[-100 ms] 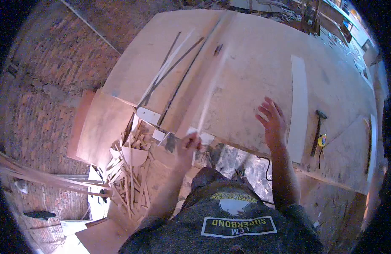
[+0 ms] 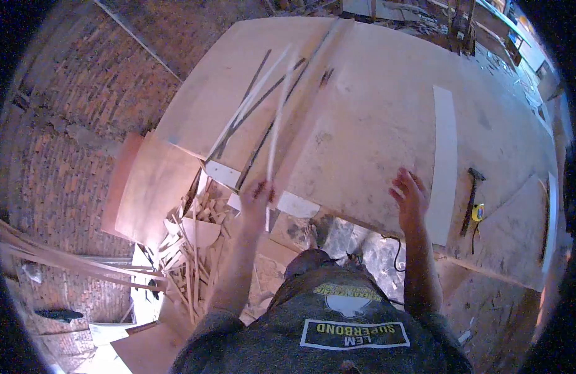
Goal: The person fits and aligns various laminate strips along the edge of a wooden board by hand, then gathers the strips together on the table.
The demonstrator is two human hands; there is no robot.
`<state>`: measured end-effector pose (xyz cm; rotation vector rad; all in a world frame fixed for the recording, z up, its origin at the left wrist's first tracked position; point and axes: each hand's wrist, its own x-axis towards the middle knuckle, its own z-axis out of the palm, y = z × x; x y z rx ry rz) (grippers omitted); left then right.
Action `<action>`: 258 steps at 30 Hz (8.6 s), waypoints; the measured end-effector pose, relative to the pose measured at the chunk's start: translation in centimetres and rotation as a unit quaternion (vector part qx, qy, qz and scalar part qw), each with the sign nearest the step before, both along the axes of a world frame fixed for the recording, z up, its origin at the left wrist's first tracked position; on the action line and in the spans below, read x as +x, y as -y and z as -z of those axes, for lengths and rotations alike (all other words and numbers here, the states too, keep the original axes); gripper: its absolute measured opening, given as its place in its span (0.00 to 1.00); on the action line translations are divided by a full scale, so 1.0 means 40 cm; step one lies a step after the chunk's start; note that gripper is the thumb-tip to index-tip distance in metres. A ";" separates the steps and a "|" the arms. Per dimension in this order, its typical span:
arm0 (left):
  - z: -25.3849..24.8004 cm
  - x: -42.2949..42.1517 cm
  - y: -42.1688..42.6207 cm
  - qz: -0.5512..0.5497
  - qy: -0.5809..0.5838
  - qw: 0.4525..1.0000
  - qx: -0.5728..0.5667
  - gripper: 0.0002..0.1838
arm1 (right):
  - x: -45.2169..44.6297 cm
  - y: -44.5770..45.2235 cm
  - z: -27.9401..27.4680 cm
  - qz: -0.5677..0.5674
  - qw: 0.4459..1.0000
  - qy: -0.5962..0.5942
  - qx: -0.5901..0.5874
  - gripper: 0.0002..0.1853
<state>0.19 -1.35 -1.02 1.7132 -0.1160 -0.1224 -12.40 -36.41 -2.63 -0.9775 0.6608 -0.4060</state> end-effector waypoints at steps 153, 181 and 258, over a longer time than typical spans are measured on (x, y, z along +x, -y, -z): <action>0.422 -0.018 -0.187 -0.014 -0.307 0.949 -0.066 0.11 | 0.426 -0.368 0.314 -0.441 0.851 -0.266 -0.104 0.16; 0.400 0.298 0.074 -0.061 -0.417 0.903 -0.082 0.10 | 0.611 -0.234 0.446 -0.271 0.908 -0.226 -0.225 0.12; 0.245 0.025 0.031 0.265 -0.383 0.858 0.215 0.17 | 1.158 0.158 0.499 -0.029 0.841 -0.244 -0.483 0.27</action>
